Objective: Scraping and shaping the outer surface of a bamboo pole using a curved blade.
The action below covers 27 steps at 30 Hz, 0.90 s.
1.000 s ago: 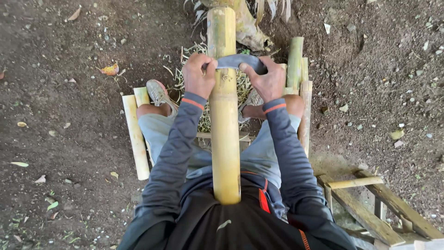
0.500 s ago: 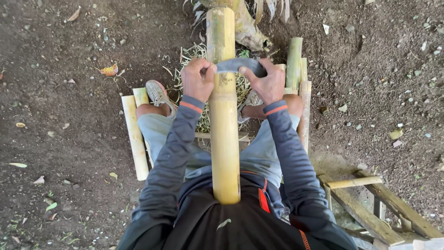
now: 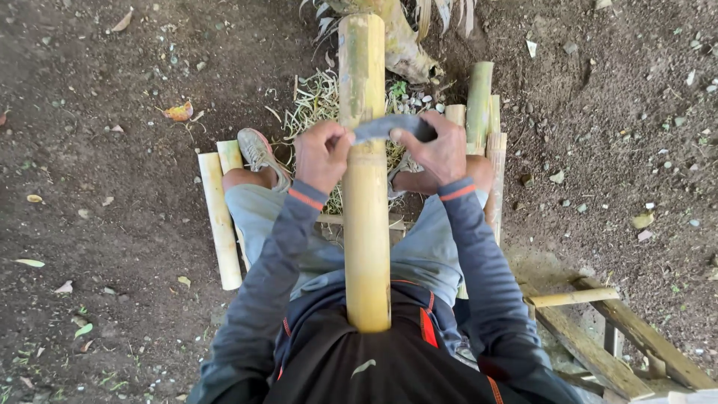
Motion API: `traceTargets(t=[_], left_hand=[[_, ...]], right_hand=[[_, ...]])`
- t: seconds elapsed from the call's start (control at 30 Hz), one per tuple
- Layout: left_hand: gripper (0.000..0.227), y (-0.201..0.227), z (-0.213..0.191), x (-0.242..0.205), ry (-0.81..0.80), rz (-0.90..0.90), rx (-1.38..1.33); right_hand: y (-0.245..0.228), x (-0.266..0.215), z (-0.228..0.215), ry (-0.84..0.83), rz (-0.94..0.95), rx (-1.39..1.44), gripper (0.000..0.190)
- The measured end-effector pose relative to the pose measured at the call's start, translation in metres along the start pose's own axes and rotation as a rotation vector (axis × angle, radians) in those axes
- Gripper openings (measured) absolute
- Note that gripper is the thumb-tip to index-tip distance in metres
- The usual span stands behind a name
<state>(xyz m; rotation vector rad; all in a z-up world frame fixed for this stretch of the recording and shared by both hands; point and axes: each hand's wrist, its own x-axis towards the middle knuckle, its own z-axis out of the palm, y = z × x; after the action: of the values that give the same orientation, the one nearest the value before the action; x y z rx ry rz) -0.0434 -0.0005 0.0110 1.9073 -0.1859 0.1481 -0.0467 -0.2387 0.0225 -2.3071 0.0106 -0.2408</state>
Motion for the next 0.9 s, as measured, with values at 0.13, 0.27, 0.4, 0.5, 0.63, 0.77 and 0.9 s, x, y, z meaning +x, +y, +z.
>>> traceTargets(t=[0.13,0.27,0.4,0.5,0.63,0.77,0.9], left_hand=[[0.014,-0.029,0.009,0.059,0.047,0.141,-0.033],[0.015,-0.05,0.018,0.087,0.116,0.233,0.018],[0.02,-0.046,0.018,0.078,0.132,0.235,0.082],[0.019,-0.023,0.011,0.045,0.12,0.139,0.023],[0.017,-0.022,0.01,0.029,0.1,0.032,0.006],[0.014,-0.043,0.017,0.057,0.172,0.129,-0.019],[0.012,-0.045,0.013,0.065,0.135,0.118,-0.093]], right_hand=[[-0.002,0.035,0.01,0.057,0.01,-0.038,0.051],[-0.007,0.052,0.015,0.145,0.046,-0.105,0.055],[-0.006,0.044,0.014,0.176,0.002,-0.097,0.053],[-0.013,0.028,0.006,0.13,-0.005,-0.082,0.051],[-0.009,0.033,0.001,0.072,-0.052,-0.089,0.05],[-0.02,0.045,0.003,0.102,-0.019,-0.161,0.051],[-0.02,0.041,0.007,0.156,-0.019,-0.139,0.05]])
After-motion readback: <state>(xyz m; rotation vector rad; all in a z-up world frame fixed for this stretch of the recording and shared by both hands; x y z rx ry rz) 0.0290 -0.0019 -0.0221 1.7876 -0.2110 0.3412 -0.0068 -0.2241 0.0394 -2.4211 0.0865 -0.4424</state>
